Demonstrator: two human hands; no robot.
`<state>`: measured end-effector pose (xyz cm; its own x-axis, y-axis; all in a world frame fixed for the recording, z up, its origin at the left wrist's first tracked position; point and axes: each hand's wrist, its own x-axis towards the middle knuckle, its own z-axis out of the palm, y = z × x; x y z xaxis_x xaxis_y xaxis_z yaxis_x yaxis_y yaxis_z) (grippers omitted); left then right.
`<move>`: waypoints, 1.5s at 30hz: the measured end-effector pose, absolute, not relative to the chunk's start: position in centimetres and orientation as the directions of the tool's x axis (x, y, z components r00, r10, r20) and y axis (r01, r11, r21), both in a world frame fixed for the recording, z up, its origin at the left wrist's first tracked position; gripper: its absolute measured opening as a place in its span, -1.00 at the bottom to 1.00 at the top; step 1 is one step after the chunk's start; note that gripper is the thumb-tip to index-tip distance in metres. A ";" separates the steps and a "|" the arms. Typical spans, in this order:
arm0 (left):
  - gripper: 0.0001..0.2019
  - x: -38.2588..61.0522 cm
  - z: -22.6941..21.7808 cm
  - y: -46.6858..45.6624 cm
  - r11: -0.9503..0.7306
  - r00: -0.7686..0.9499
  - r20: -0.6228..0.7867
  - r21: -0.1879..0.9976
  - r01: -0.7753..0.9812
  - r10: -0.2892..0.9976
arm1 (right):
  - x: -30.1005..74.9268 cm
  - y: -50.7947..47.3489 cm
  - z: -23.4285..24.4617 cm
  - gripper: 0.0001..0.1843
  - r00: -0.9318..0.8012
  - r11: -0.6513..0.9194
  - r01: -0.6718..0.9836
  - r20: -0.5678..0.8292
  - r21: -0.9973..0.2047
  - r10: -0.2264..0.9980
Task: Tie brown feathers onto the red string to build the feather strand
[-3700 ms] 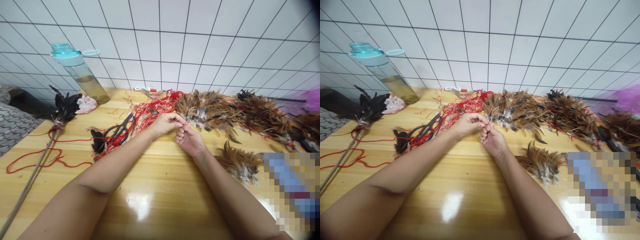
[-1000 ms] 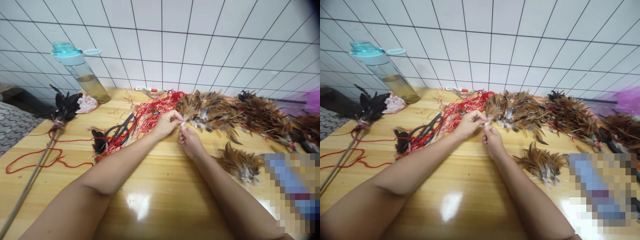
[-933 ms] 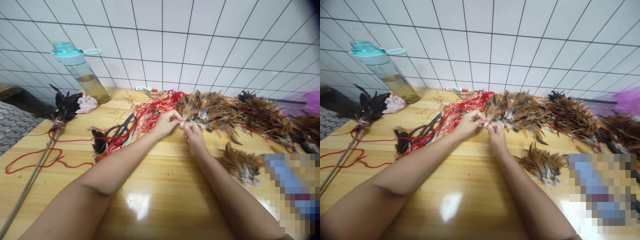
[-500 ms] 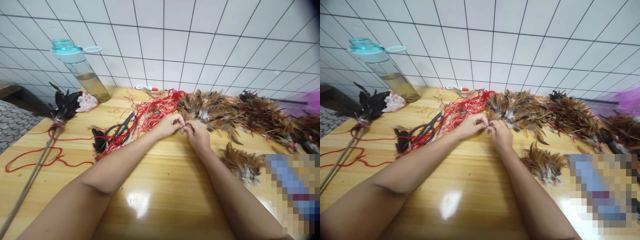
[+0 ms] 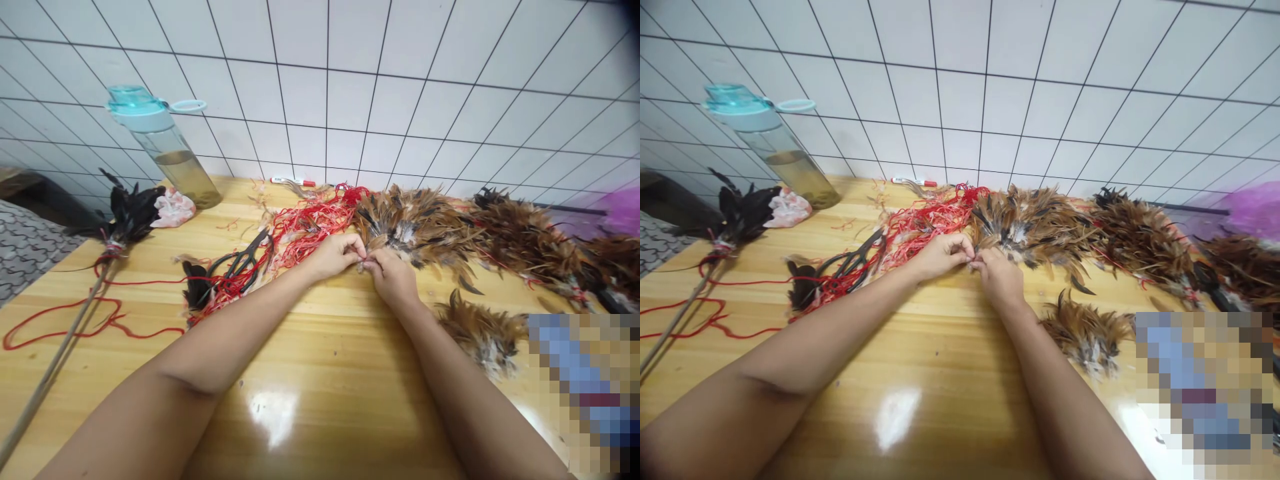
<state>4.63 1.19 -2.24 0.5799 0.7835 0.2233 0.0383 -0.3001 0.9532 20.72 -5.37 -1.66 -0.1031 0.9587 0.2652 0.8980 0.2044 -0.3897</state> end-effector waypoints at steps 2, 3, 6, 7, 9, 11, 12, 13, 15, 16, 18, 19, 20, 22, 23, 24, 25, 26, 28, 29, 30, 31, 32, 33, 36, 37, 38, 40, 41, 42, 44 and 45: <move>-0.99 4.7 -2.2 1.2 -0.285 0.597 0.219 0.958 0.018 0.772 | 20.8 -5.2 -1.8 -0.82 -0.074 0.192 0.879 0.273 -0.436 0.959; -0.99 4.7 -2.2 1.2 -0.282 0.605 0.217 0.959 0.013 0.766 | 20.8 -5.2 -1.8 -0.82 -0.065 0.187 0.874 0.274 -0.448 0.959; -0.98 4.7 -2.3 1.1 -0.297 0.612 0.223 0.955 0.020 0.759 | 20.9 -5.2 -1.8 -0.82 -0.069 0.185 0.881 0.268 -0.436 0.961; -0.98 4.7 -2.3 1.1 -0.305 0.611 0.227 0.952 0.024 0.758 | 20.9 -5.2 -1.8 -0.82 -0.078 0.190 0.885 0.266 -0.425 0.961; -0.99 4.7 -2.5 1.1 -0.318 0.622 0.230 0.947 0.033 0.749 | 21.1 -5.2 -1.8 -0.81 -0.105 0.209 0.891 0.265 -0.402 0.958; -0.99 4.6 -2.7 1.2 -0.331 0.646 0.226 0.943 0.044 0.730 | 21.3 -5.2 -1.9 -0.78 -0.140 0.238 0.891 0.264 -0.387 0.954; -0.99 4.6 -2.8 1.2 -0.340 0.654 0.225 0.939 0.051 0.722 | 21.4 -5.1 -1.9 -0.77 -0.155 0.251 0.889 0.263 -0.382 0.952; -0.99 4.6 -2.9 1.2 -0.350 0.662 0.225 0.935 0.060 0.715 | 21.5 -5.0 -2.0 -0.76 -0.170 0.263 0.887 0.261 -0.380 0.950; -0.99 4.6 -3.0 1.2 -0.368 0.669 0.227 0.927 0.074 0.707 | 21.6 -4.9 -2.0 -0.75 -0.200 0.286 0.881 0.251 -0.378 0.947; -0.99 4.6 -3.0 1.2 -0.371 0.670 0.230 0.926 0.073 0.706 | 21.6 -4.9 -2.0 -0.76 -0.211 0.292 0.881 0.243 -0.373 0.947; -0.98 4.7 -3.0 1.2 -0.351 0.663 0.231 0.935 0.052 0.712 | 21.6 -4.9 -1.9 -0.77 -0.215 0.285 0.891 0.227 -0.353 0.950; -0.97 4.7 -2.9 1.2 -0.333 0.652 0.228 0.942 0.039 0.723 | 21.5 -4.9 -1.8 -0.77 -0.212 0.278 0.899 0.219 -0.337 0.952; -0.95 4.7 -2.8 1.2 -0.314 0.637 0.224 0.949 0.030 0.738 | 21.4 -4.9 -1.7 -0.77 -0.212 0.273 0.906 0.210 -0.323 0.954; -0.93 4.7 -2.7 1.2 -0.283 0.606 0.204 0.958 0.037 0.769 | 21.3 -5.0 -1.5 -0.76 -0.230 0.281 0.911 0.192 -0.301 0.954; -0.93 4.6 -2.5 1.2 -0.280 0.591 0.195 0.958 0.055 0.783 | 21.2 -5.0 -1.4 -0.75 -0.249 0.294 0.910 0.182 -0.293 0.951; -0.93 4.6 -2.4 1.2 -0.288 0.578 0.190 0.954 0.080 0.794 | 21.2 -5.0 -1.3 -0.74 -0.265 0.306 0.909 0.173 -0.284 0.948; -0.94 4.5 -2.3 1.3 -0.304 0.566 0.193 0.947 0.108 0.801 | 21.2 -5.0 -1.3 -0.74 -0.274 0.311 0.911 0.164 -0.273 0.948; -0.93 4.5 -2.2 1.3 -0.329 0.555 0.203 0.934 0.136 0.806 | 21.3 -4.9 -1.3 -0.74 -0.273 0.307 0.915 0.158 -0.261 0.949; -0.92 4.4 -2.1 1.3 -0.391 0.539 0.239 0.901 0.187 0.808 | 21.5 -4.8 -1.4 -0.75 -0.252 0.285 0.926 0.155 -0.249 0.955; -0.92 4.4 -2.1 1.3 -0.418 0.534 0.258 0.886 0.202 0.805 | 21.6 -4.7 -1.5 -0.76 -0.238 0.273 0.929 0.160 -0.252 0.958; -0.92 4.4 -2.2 1.4 -0.440 0.529 0.276 0.873 0.210 0.802 | 21.7 -4.6 -1.6 -0.76 -0.228 0.265 0.928 0.166 -0.262 0.959; -0.93 4.4 -2.3 1.4 -0.455 0.524 0.292 0.865 0.213 0.800 | 21.8 -4.5 -1.7 -0.76 -0.219 0.261 0.925 0.175 -0.277 0.960; -0.93 4.4 -2.4 1.5 -0.461 0.521 0.302 0.862 0.208 0.799 | 21.9 -4.4 -1.8 -0.76 -0.211 0.258 0.920 0.183 -0.294 0.960; -0.94 4.3 -2.6 1.6 -0.460 0.520 0.304 0.865 0.201 0.798 | 22.0 -4.3 -1.9 -0.75 -0.202 0.254 0.916 0.189 -0.311 0.961; -0.94 4.2 -2.7 1.7 -0.449 0.521 0.291 0.870 0.205 0.802 | 22.3 -4.1 -2.2 -0.75 -0.174 0.234 0.909 0.196 -0.345 0.965; -0.94 4.1 -2.7 1.7 -0.453 0.523 0.288 0.864 0.220 0.802 | 22.3 -4.0 -2.3 -0.74 -0.165 0.225 0.910 0.194 -0.347 0.967; -0.94 4.1 -2.7 1.7 -0.464 0.524 0.288 0.853 0.240 0.801 | 22.4 -4.0 -2.3 -0.74 -0.159 0.216 0.914 0.187 -0.343 0.969; -0.94 3.9 -2.5 1.7 -0.488 0.532 0.293 0.829 0.271 0.794 | 22.3 -4.1 -2.3 -0.73 -0.145 0.190 0.929 0.161 -0.318 0.976; -0.94 3.9 -2.3 1.7 -0.498 0.539 0.294 0.821 0.281 0.789 | 22.3 -4.2 -2.2 -0.74 -0.134 0.172 0.939 0.144 -0.299 0.980; -0.94 3.9 -2.2 1.6 -0.505 0.546 0.294 0.814 0.288 0.785 | 22.2 -4.3 -2.0 -0.74 -0.120 0.151 0.949 0.127 -0.276 0.985; -0.95 3.9 -1.9 1.5 -0.517 0.557 0.291 0.800 0.303 0.778 | 22.0 -4.5 -1.8 -0.75 -0.088 0.108 0.968 0.098 -0.228 0.991; -0.95 3.9 -1.8 1.4 -0.523 0.562 0.288 0.793 0.314 0.775 | 21.9 -4.6 -1.7 -0.75 -0.072 0.088 0.974 0.086 -0.207 0.994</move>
<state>3.93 1.37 -1.78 0.5622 0.7752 0.2882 0.3142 -0.5225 0.7926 21.91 -4.65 -1.65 -0.0718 0.9937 0.0862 0.9744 0.0883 -0.2067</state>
